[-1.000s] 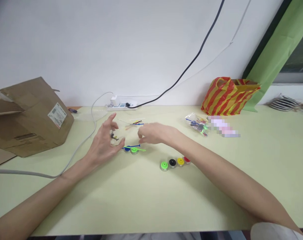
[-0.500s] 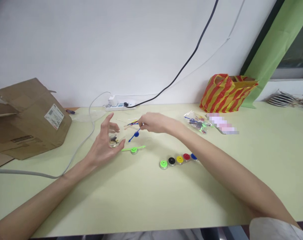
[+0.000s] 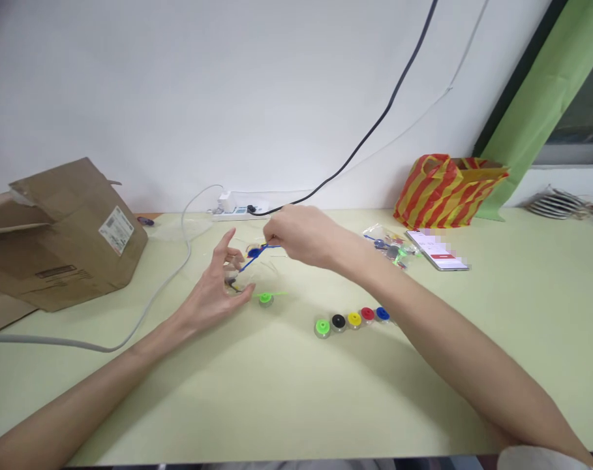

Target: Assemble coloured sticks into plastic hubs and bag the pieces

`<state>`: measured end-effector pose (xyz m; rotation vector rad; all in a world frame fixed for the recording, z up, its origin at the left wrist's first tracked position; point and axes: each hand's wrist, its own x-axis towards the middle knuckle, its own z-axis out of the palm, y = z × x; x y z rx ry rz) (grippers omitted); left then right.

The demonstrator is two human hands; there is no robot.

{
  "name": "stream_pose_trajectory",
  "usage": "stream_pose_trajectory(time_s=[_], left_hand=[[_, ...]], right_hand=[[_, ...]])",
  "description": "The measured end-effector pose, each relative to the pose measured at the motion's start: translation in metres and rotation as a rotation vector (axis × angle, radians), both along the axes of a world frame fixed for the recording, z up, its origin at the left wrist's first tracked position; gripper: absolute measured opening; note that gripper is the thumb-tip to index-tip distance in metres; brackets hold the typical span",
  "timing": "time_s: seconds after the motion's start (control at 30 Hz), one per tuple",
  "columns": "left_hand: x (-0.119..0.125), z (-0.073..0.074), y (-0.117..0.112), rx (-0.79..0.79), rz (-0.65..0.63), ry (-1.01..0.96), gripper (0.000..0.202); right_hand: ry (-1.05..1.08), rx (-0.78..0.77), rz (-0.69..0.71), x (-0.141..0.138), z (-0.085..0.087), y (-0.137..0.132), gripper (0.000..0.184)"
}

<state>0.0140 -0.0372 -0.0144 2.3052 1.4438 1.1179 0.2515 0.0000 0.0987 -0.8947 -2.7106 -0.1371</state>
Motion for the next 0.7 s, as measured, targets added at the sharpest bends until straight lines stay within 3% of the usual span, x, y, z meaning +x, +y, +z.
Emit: stream_pose_trajectory(time_s=[0.2,0.5,0.7], left_hand=[[0.001,0.0,0.0,-0.039,-0.047,-0.055,0.106],[0.004,0.0,0.0,0.009,-0.12,-0.118,0.102],[0.002,0.0,0.003,0.101,-0.116,-0.149,0.101]], right_hand=[[-0.032,0.02,0.096,-0.023,-0.023,-0.004,0.02],[0.245,-0.045,0.149,-0.052,-0.065,-0.002,0.018],[0.258,-0.324,0.303,-0.047,-0.055,-0.004,0.017]])
